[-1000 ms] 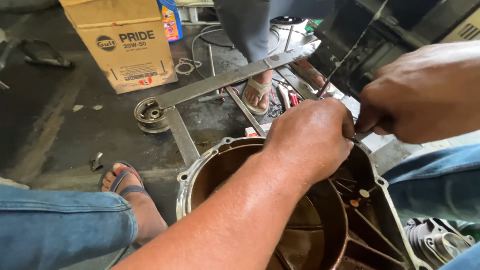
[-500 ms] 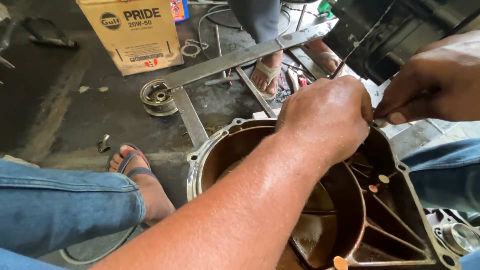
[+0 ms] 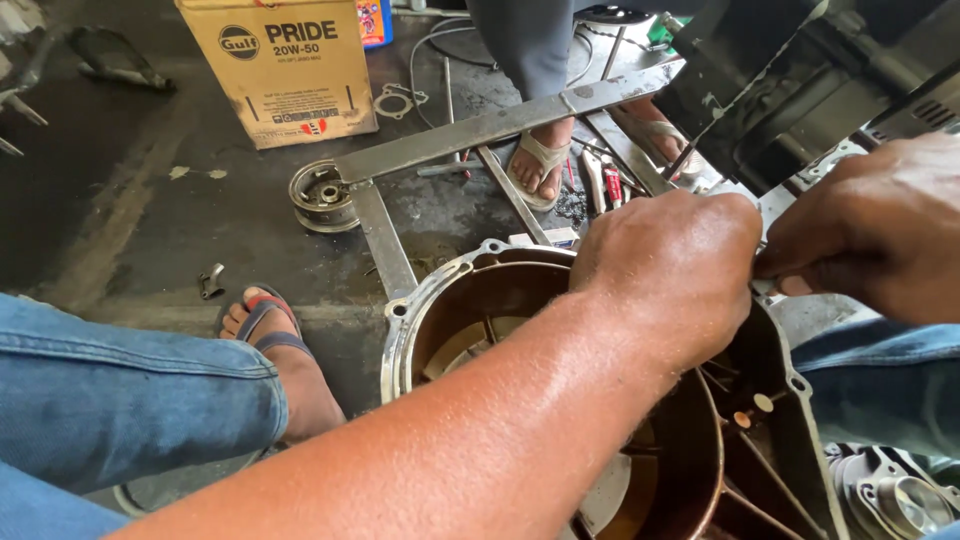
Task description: Measure engine components with a feeler gauge and inspect interior parts.
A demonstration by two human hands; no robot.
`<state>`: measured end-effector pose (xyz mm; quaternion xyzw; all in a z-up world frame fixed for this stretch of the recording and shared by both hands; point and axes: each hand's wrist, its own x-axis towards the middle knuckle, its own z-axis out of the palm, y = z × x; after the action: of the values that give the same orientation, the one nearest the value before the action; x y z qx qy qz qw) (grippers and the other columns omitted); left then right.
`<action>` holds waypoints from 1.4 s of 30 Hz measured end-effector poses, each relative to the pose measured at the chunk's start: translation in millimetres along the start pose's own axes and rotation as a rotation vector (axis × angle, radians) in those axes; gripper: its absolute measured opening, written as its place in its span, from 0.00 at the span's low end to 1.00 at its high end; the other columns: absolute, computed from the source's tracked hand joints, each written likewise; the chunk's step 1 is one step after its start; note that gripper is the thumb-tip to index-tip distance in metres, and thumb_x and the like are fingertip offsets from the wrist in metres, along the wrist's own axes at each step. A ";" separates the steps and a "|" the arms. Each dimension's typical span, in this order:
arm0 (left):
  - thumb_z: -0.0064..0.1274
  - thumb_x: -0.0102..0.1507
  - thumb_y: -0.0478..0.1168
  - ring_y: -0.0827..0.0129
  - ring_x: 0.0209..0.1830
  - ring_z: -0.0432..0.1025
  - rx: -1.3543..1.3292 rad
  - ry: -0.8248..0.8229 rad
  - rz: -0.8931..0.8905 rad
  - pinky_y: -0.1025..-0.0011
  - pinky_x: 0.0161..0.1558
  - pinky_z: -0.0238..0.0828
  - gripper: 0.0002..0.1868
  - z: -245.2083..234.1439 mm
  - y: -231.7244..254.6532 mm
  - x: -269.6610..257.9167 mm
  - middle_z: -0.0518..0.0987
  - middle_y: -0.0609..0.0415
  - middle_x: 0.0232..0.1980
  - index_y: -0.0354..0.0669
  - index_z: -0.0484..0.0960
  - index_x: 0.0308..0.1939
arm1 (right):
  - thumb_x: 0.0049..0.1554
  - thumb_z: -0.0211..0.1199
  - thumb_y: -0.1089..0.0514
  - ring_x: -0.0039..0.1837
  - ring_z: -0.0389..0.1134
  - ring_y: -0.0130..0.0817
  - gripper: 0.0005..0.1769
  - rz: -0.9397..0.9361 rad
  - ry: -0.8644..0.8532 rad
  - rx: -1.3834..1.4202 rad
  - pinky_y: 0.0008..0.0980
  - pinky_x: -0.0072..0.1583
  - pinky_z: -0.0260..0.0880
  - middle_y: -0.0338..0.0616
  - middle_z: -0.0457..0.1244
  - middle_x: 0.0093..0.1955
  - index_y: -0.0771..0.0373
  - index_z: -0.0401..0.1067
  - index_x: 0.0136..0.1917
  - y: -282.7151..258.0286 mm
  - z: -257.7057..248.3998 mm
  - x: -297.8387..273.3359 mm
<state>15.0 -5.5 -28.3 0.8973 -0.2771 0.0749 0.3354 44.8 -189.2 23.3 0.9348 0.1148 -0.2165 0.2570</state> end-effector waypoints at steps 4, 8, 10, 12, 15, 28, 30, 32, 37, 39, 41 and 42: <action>0.55 0.55 0.37 0.53 0.45 0.80 -0.008 -0.032 -0.011 0.53 0.49 0.75 0.08 -0.3 2.4 1.0 0.85 0.48 0.39 0.49 0.87 0.37 | 0.49 0.73 0.41 0.60 0.75 0.22 0.18 -0.008 0.114 0.116 0.32 0.65 0.73 0.21 0.75 0.54 0.31 0.85 0.55 3.7 7.4 -4.7; 0.55 0.55 0.37 0.50 0.45 0.80 -0.026 0.010 0.017 0.52 0.48 0.74 0.08 -1.1 3.2 0.2 0.85 0.46 0.39 0.46 0.87 0.36 | 0.52 0.72 0.42 0.59 0.76 0.24 0.16 0.052 0.059 0.171 0.31 0.63 0.75 0.23 0.75 0.54 0.34 0.85 0.55 -4.7 -3.5 -15.4; 0.56 0.55 0.37 0.50 0.45 0.80 -0.016 -0.006 0.016 0.52 0.48 0.74 0.08 -2.2 4.9 0.0 0.85 0.46 0.38 0.46 0.87 0.36 | 0.51 0.73 0.42 0.59 0.75 0.24 0.17 0.062 0.067 0.189 0.31 0.63 0.75 0.23 0.75 0.53 0.35 0.85 0.55 0.9 4.6 -14.7; 0.56 0.55 0.37 0.50 0.44 0.80 0.010 -0.036 0.026 0.52 0.48 0.74 0.08 -3.5 5.8 0.3 0.85 0.46 0.38 0.46 0.87 0.35 | 0.50 0.73 0.43 0.58 0.74 0.30 0.16 -0.030 0.177 0.245 0.35 0.60 0.72 0.28 0.75 0.51 0.35 0.87 0.53 13.7 19.9 -8.8; 0.55 0.56 0.36 0.51 0.44 0.80 0.046 -0.091 0.019 0.52 0.48 0.75 0.08 -4.7 7.9 1.9 0.85 0.46 0.38 0.45 0.87 0.36 | 0.56 0.67 0.45 0.58 0.76 0.29 0.15 0.191 -0.037 0.298 0.32 0.61 0.74 0.32 0.75 0.54 0.40 0.85 0.57 -21.8 -20.4 -33.5; 0.55 0.57 0.37 0.49 0.45 0.80 0.054 -0.115 0.035 0.52 0.48 0.76 0.09 -9.1 8.5 1.8 0.85 0.44 0.39 0.45 0.87 0.38 | 0.52 0.66 0.47 0.57 0.76 0.29 0.19 -0.129 0.119 0.248 0.34 0.59 0.75 0.31 0.76 0.51 0.39 0.85 0.57 8.8 12.5 -13.9; 0.57 0.56 0.39 0.49 0.45 0.80 0.058 -0.126 0.023 0.52 0.48 0.75 0.09 -10.9 9.9 1.9 0.85 0.44 0.39 0.45 0.87 0.38 | 0.53 0.70 0.43 0.58 0.74 0.31 0.17 -0.094 0.075 0.306 0.36 0.62 0.71 0.32 0.75 0.49 0.41 0.84 0.56 -3.5 -0.2 -20.2; 0.56 0.56 0.37 0.49 0.45 0.80 0.067 -0.125 0.036 0.52 0.48 0.76 0.09 -6.6 8.4 5.6 0.85 0.44 0.40 0.45 0.87 0.39 | 0.52 0.72 0.43 0.57 0.74 0.31 0.16 -0.065 0.118 0.298 0.36 0.61 0.72 0.32 0.74 0.50 0.41 0.85 0.55 8.7 14.6 -11.5; 0.55 0.56 0.39 0.53 0.43 0.81 0.079 -0.176 0.024 0.53 0.49 0.75 0.09 -7.2 2.0 2.5 0.86 0.47 0.37 0.46 0.88 0.37 | 0.56 0.66 0.44 0.57 0.75 0.25 0.17 0.016 -0.187 0.386 0.30 0.61 0.74 0.28 0.78 0.52 0.42 0.85 0.57 19.9 7.3 8.3; 0.58 0.55 0.43 0.48 0.45 0.80 0.009 -0.055 0.034 0.53 0.50 0.75 0.11 -6.5 -4.9 -0.2 0.85 0.43 0.39 0.46 0.88 0.39 | 0.51 0.71 0.48 0.52 0.74 0.28 0.19 -0.113 -0.036 0.484 0.35 0.55 0.75 0.31 0.74 0.47 0.43 0.88 0.56 60.4 52.5 43.3; 0.58 0.55 0.43 0.48 0.46 0.80 0.021 -0.061 0.023 0.52 0.49 0.75 0.11 -4.8 -8.0 0.0 0.85 0.43 0.40 0.46 0.87 0.39 | 0.54 0.69 0.46 0.54 0.75 0.27 0.18 0.044 -0.048 0.348 0.33 0.57 0.74 0.30 0.76 0.49 0.37 0.86 0.58 3.9 1.7 4.4; 0.59 0.55 0.43 0.49 0.46 0.80 0.033 -0.066 0.027 0.52 0.49 0.75 0.12 -2.1 -6.8 2.4 0.85 0.44 0.41 0.45 0.87 0.40 | 0.57 0.67 0.44 0.56 0.77 0.25 0.18 0.213 -0.055 0.213 0.31 0.59 0.73 0.28 0.77 0.50 0.31 0.84 0.60 -21.1 -22.3 -17.6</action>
<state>20.8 -1.0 -29.8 0.9008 -0.2987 0.0544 0.3103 30.1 -161.5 39.6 0.9573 -0.0156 -0.2246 0.1811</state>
